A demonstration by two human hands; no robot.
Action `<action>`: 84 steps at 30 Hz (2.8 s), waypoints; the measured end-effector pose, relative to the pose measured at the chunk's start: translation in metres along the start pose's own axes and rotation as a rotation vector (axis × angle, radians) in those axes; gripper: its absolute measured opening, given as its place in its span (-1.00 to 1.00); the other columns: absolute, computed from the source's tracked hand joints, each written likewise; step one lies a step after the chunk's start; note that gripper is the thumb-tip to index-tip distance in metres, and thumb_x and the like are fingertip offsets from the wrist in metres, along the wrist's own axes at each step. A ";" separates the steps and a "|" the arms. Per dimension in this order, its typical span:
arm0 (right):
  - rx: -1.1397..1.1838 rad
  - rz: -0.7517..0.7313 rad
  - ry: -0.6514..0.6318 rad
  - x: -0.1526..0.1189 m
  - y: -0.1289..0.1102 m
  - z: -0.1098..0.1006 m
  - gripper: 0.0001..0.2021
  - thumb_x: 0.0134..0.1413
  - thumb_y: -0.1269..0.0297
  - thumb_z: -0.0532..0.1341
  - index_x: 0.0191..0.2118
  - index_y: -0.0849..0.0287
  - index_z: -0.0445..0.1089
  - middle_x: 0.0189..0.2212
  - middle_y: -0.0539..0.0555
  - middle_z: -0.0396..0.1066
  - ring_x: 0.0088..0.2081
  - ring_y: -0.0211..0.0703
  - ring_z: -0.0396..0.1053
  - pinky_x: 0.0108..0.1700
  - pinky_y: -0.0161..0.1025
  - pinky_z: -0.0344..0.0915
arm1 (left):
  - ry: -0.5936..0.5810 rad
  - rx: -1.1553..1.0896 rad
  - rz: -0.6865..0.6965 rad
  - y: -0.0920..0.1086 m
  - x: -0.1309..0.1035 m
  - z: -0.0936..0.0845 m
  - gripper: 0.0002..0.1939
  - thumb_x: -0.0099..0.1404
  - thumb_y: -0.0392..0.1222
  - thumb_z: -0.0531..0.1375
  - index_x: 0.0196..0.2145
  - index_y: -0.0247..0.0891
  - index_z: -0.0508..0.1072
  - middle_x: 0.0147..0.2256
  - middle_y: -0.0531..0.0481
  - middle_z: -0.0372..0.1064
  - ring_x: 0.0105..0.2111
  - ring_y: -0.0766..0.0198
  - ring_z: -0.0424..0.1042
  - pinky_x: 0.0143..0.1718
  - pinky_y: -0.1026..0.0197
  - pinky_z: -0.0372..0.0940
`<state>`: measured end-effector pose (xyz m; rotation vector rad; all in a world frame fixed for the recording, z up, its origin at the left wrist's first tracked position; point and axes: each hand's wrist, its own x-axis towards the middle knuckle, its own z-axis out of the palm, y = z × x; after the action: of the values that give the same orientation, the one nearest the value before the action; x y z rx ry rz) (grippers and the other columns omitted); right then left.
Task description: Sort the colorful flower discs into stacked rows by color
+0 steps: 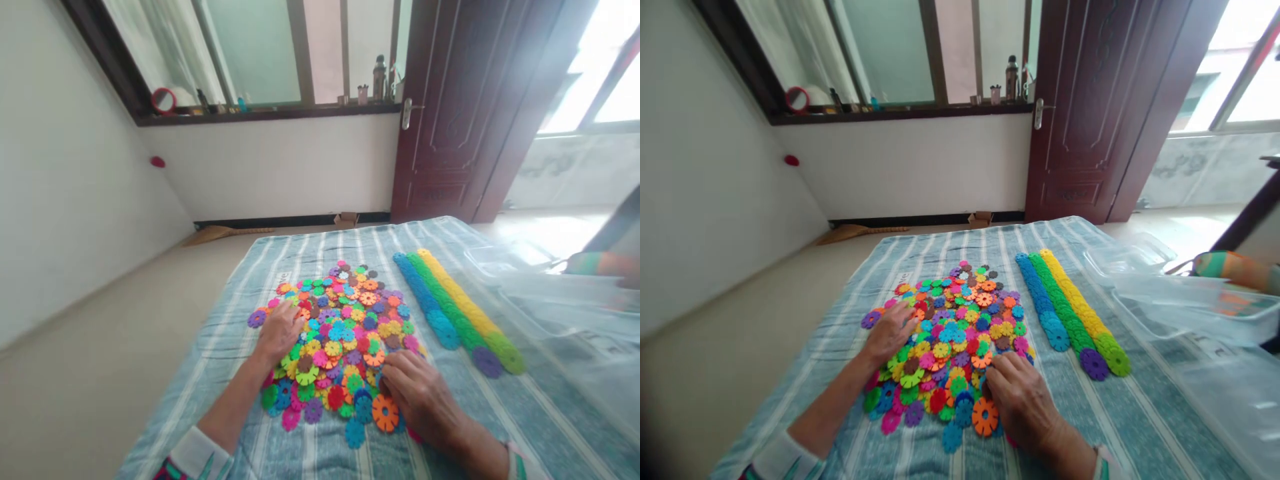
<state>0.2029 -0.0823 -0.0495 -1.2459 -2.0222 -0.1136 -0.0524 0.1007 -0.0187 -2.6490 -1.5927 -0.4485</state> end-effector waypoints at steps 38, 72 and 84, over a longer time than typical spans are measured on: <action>-0.063 -0.010 -0.011 0.003 0.000 0.003 -0.75 0.27 0.48 0.00 -0.44 0.17 0.25 -0.45 0.03 0.28 -0.39 -0.20 0.16 -0.34 -0.24 0.10 | -0.111 0.182 0.014 0.075 0.015 -0.001 -0.59 0.35 -0.04 0.00 0.09 -0.17 0.34 0.15 -0.21 0.26 0.17 -0.08 0.18 0.13 -0.19 0.08; -0.075 0.000 -0.040 0.003 0.004 0.007 -0.78 0.25 0.44 0.06 -0.45 0.17 0.26 -0.45 0.03 0.28 -0.36 -0.19 0.18 -0.31 -0.24 0.11 | -0.080 -0.002 0.074 0.078 0.007 0.003 -0.69 0.32 -0.26 0.04 -0.02 -0.29 0.40 0.09 -0.21 0.34 0.11 0.08 0.30 0.11 0.01 0.20; -0.034 0.007 -0.076 -0.002 0.003 0.005 -0.81 0.24 0.47 0.06 -0.41 0.18 0.27 -0.42 0.05 0.30 -0.34 -0.18 0.20 -0.28 -0.23 0.14 | -0.213 0.044 0.220 0.101 -0.048 -0.001 -0.67 0.38 -0.26 -0.06 0.02 -0.20 0.37 0.19 -0.16 0.23 0.20 0.05 0.19 0.18 -0.20 0.08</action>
<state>0.2029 -0.0803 -0.0554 -1.2961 -2.0892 -0.0995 0.0136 0.0107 -0.0171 -2.8750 -1.3131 -0.1249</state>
